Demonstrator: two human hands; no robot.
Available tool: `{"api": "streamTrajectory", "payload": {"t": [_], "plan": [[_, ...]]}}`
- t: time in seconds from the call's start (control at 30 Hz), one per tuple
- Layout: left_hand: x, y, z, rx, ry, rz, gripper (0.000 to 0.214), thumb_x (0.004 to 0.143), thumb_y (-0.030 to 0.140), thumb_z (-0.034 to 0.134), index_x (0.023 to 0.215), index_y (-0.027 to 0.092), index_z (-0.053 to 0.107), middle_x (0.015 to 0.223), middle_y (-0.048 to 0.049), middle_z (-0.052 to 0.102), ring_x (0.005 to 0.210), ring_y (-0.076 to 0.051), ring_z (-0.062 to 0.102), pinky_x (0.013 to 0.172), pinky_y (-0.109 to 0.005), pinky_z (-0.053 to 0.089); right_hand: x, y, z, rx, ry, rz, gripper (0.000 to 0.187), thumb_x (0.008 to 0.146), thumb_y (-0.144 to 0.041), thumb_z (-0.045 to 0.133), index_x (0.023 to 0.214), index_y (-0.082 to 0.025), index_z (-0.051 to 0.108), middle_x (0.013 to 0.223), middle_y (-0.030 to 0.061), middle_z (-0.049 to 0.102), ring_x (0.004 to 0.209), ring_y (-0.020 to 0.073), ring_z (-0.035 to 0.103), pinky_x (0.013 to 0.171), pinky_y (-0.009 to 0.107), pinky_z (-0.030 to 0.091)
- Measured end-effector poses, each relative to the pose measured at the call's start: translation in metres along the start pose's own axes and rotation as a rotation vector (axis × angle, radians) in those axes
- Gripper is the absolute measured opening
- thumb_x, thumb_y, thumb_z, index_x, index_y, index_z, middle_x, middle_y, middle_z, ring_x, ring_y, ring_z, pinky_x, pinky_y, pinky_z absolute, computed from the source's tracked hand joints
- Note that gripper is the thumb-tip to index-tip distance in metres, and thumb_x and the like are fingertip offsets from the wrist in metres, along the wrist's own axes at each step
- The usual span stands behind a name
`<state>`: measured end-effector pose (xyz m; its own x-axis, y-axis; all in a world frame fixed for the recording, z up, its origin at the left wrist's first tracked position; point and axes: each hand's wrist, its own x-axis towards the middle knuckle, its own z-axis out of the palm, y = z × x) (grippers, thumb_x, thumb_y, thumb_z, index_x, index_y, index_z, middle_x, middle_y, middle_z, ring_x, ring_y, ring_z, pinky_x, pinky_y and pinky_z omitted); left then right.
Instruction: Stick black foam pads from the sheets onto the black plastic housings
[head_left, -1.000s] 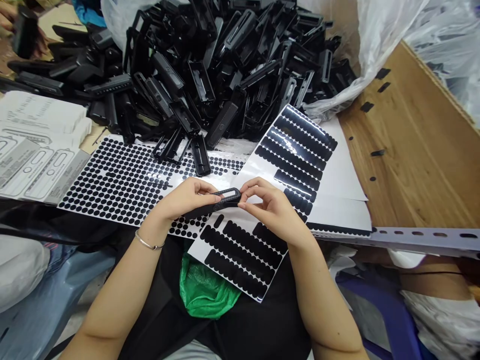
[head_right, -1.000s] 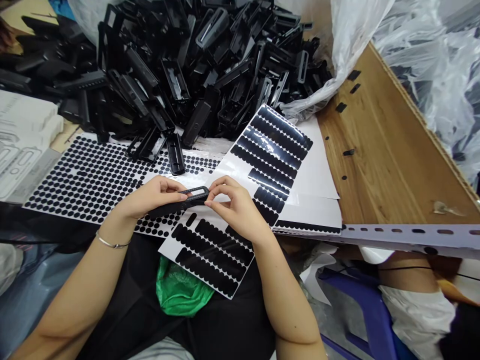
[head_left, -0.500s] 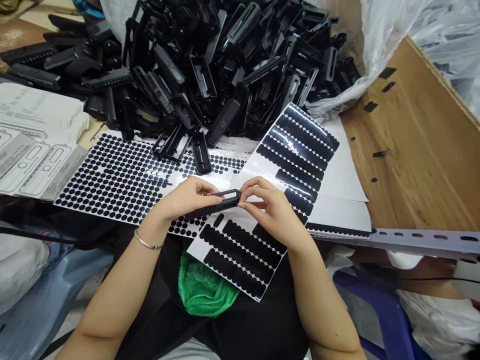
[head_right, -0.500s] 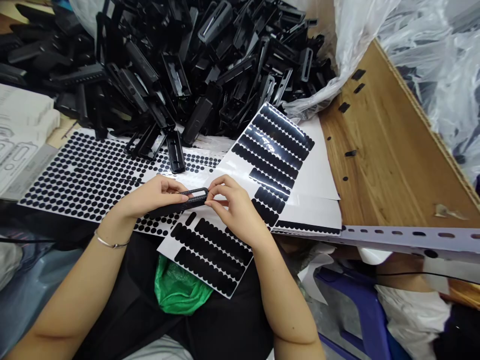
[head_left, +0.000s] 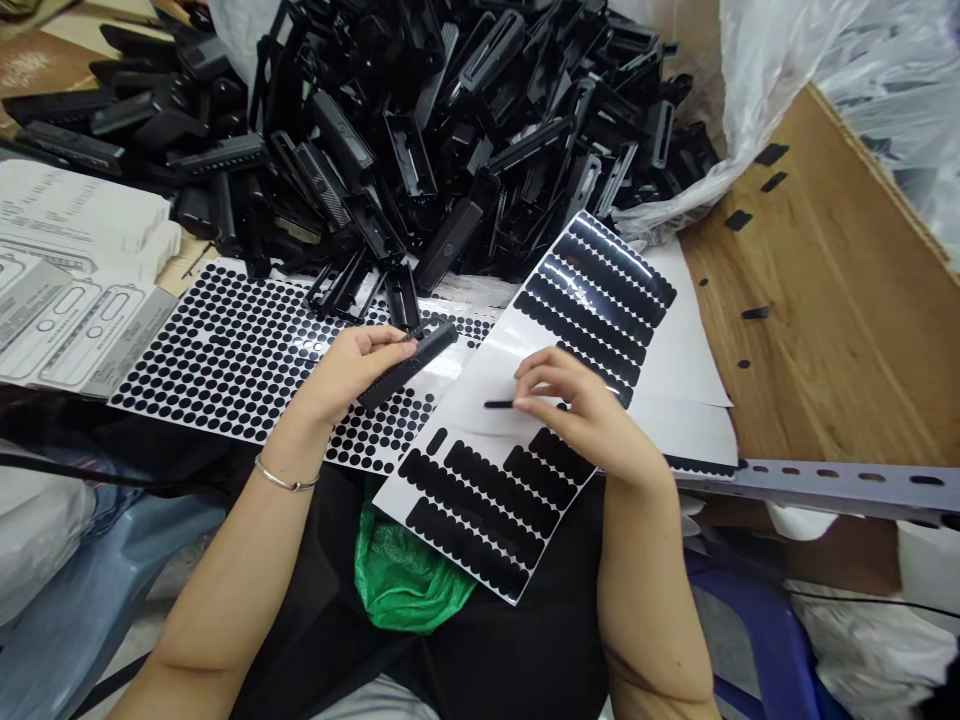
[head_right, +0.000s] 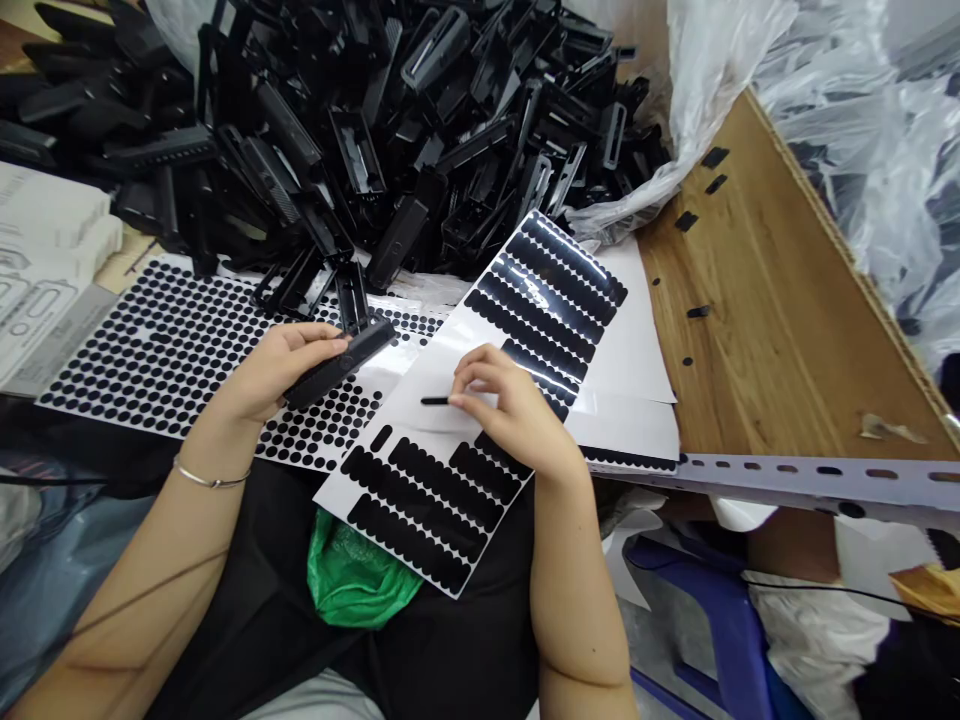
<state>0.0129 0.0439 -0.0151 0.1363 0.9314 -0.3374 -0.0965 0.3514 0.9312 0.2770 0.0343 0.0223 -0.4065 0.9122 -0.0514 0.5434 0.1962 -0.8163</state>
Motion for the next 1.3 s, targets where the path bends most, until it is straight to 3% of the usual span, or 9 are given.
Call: {"api": "streamTrajectory", "payload": {"t": [0.07, 0.17, 0.3, 0.43, 0.77, 0.9, 1.03, 1.17, 1.3], "plan": [[0.0, 0.002, 0.0, -0.085, 0.084, 0.052, 0.017, 0.075, 0.032, 0.078, 0.076, 0.016, 0.073, 0.065, 0.0009, 0.067, 0.053, -0.009, 0.058, 0.049, -0.017, 0.046, 0.003, 0.003, 0.008, -0.24, -0.095, 0.089, 0.013, 0.086, -0.018, 0.063, 0.073, -0.02, 0.065, 0.099, 0.0064, 0.06, 0.084, 0.0212, 0.062, 0.077, 0.039, 0.055], [0.001, 0.004, 0.003, -0.206, 0.177, 0.141, 0.011, 0.075, 0.025, 0.077, 0.076, 0.016, 0.07, 0.061, 0.0034, 0.062, 0.05, -0.006, 0.054, 0.046, -0.013, 0.044, 0.008, 0.004, 0.026, -0.53, -0.045, 0.204, 0.016, 0.086, -0.015, 0.062, 0.07, -0.018, 0.062, 0.101, 0.009, 0.062, 0.081, 0.0229, 0.061, 0.062, 0.036, 0.049], [0.004, 0.006, 0.006, -0.308, 0.261, 0.188, 0.01, 0.075, 0.023, 0.075, 0.073, 0.017, 0.066, 0.052, 0.0068, 0.051, 0.042, -0.004, 0.042, 0.038, -0.012, 0.035, 0.011, 0.0, 0.037, -0.632, 0.008, 0.234, 0.006, 0.084, -0.016, 0.065, 0.089, -0.019, 0.063, 0.116, 0.0095, 0.06, 0.082, 0.023, 0.064, 0.055, 0.033, 0.045], [0.005, 0.005, 0.006, -0.332, 0.27, 0.172, 0.011, 0.076, 0.023, 0.073, 0.073, 0.018, 0.064, 0.053, 0.0065, 0.051, 0.041, -0.005, 0.043, 0.036, -0.012, 0.034, 0.013, -0.003, 0.033, -0.64, -0.037, 0.227, 0.048, 0.079, -0.016, 0.07, 0.124, -0.021, 0.054, 0.137, 0.0111, 0.052, 0.093, 0.0264, 0.067, 0.06, 0.035, 0.05], [0.003, 0.005, 0.006, -0.342, 0.233, 0.167, 0.014, 0.073, 0.028, 0.074, 0.077, 0.018, 0.065, 0.06, 0.0052, 0.057, 0.047, -0.006, 0.047, 0.04, -0.013, 0.037, 0.022, 0.004, 0.012, -0.173, -0.034, 0.104, 0.014, 0.093, -0.03, 0.057, 0.083, -0.021, 0.059, 0.107, 0.008, 0.058, 0.09, 0.0212, 0.064, 0.078, 0.038, 0.057], [0.002, 0.005, 0.005, -0.294, 0.183, 0.163, 0.013, 0.076, 0.03, 0.073, 0.078, 0.019, 0.065, 0.061, 0.0052, 0.056, 0.049, -0.006, 0.047, 0.043, -0.015, 0.038, 0.025, 0.005, 0.02, -0.351, -0.191, 0.22, 0.017, 0.09, -0.02, 0.059, 0.073, -0.019, 0.061, 0.101, 0.0074, 0.06, 0.075, 0.0181, 0.062, 0.07, 0.036, 0.054], [0.002, 0.003, 0.005, -0.258, 0.166, 0.178, 0.013, 0.077, 0.031, 0.072, 0.078, 0.02, 0.064, 0.063, 0.0044, 0.055, 0.051, -0.007, 0.049, 0.045, -0.016, 0.04, 0.028, 0.001, 0.034, -0.621, -0.058, 0.285, 0.004, 0.086, -0.014, 0.063, 0.087, -0.018, 0.062, 0.11, 0.0101, 0.061, 0.068, 0.0187, 0.061, 0.055, 0.034, 0.044], [0.001, 0.003, 0.006, -0.274, 0.15, 0.176, 0.01, 0.079, 0.028, 0.07, 0.078, 0.02, 0.065, 0.063, 0.0042, 0.055, 0.052, -0.007, 0.048, 0.046, -0.016, 0.041, 0.031, -0.001, 0.035, -0.524, 0.092, 0.215, 0.051, 0.08, -0.019, 0.075, 0.126, -0.019, 0.054, 0.126, 0.0128, 0.058, 0.077, 0.022, 0.065, 0.056, 0.033, 0.047], [0.0, 0.005, 0.008, -0.273, 0.147, 0.167, 0.009, 0.081, 0.027, 0.069, 0.078, 0.019, 0.065, 0.064, 0.0045, 0.054, 0.052, -0.007, 0.047, 0.046, -0.016, 0.041, 0.048, 0.005, 0.039, -0.258, 0.156, 0.082, 0.018, 0.097, -0.024, 0.054, 0.106, -0.02, 0.069, 0.11, 0.0082, 0.065, 0.082, 0.0198, 0.066, 0.071, 0.035, 0.053]]}}
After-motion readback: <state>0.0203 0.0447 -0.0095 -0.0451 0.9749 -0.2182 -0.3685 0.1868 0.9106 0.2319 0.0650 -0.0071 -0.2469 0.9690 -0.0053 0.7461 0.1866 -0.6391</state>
